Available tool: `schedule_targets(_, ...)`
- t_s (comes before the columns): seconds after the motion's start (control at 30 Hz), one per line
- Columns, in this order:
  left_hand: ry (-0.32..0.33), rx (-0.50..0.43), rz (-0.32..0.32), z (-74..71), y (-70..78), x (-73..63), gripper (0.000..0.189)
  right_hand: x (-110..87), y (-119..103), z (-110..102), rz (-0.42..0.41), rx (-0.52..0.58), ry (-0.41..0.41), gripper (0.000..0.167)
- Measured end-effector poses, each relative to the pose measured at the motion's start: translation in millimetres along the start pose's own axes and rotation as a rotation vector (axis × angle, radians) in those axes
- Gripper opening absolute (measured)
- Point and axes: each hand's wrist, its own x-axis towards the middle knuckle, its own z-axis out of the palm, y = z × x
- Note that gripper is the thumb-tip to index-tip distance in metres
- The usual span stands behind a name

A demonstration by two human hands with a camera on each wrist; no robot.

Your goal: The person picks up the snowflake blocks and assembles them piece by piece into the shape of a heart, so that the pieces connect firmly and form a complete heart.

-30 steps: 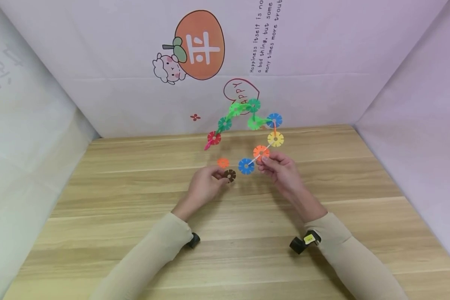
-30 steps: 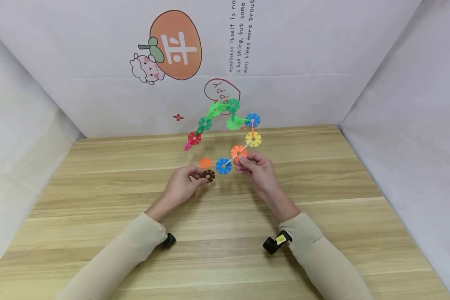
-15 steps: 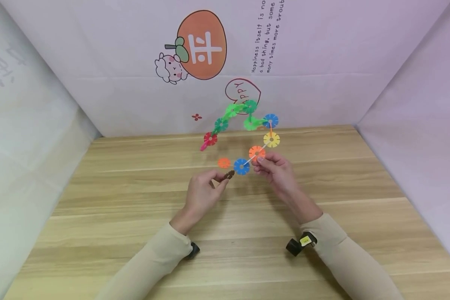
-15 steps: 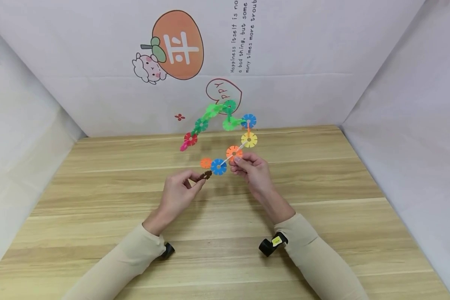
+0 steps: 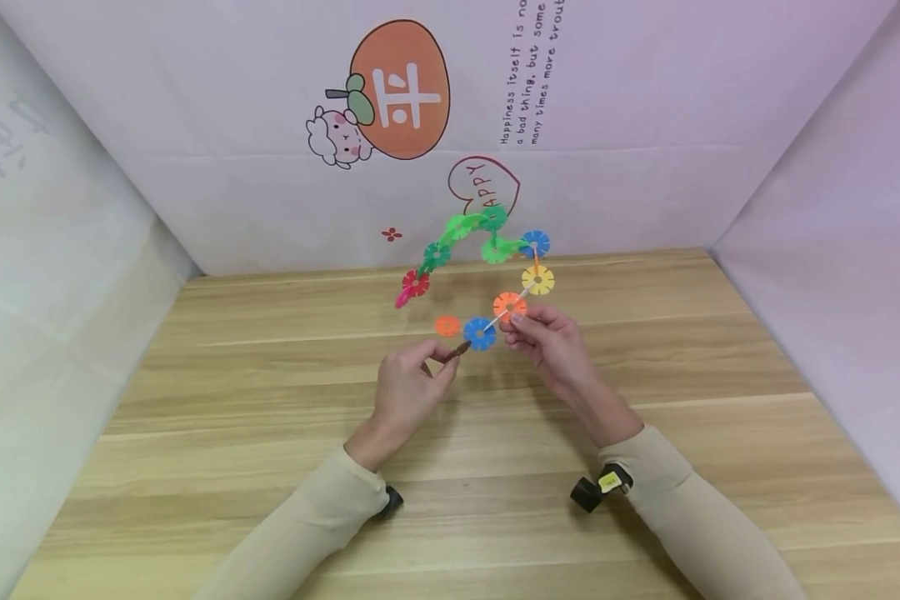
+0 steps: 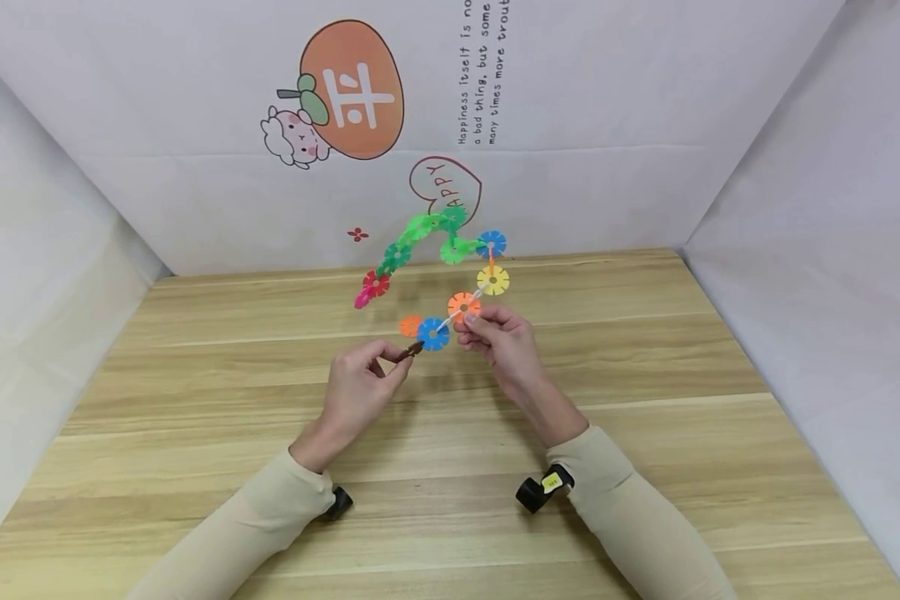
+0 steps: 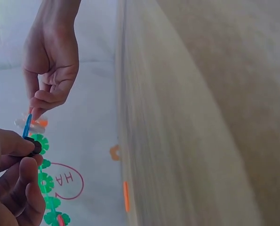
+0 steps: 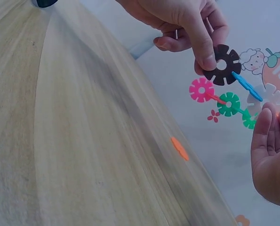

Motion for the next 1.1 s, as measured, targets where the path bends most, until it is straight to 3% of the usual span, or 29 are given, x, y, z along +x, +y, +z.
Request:
schedule_targets(0.4,0.029,0.048,0.062,2.2,3.7,0.5,0.011,-0.1,1.9,1.4,-0.024,-0.032,-0.039,0.015)
schedule_targets(1.1,0.026,0.016,0.071,3.7,0.5,0.5,0.011,-0.1,0.1,3.4,0.031,-0.064,-0.061,0.016)
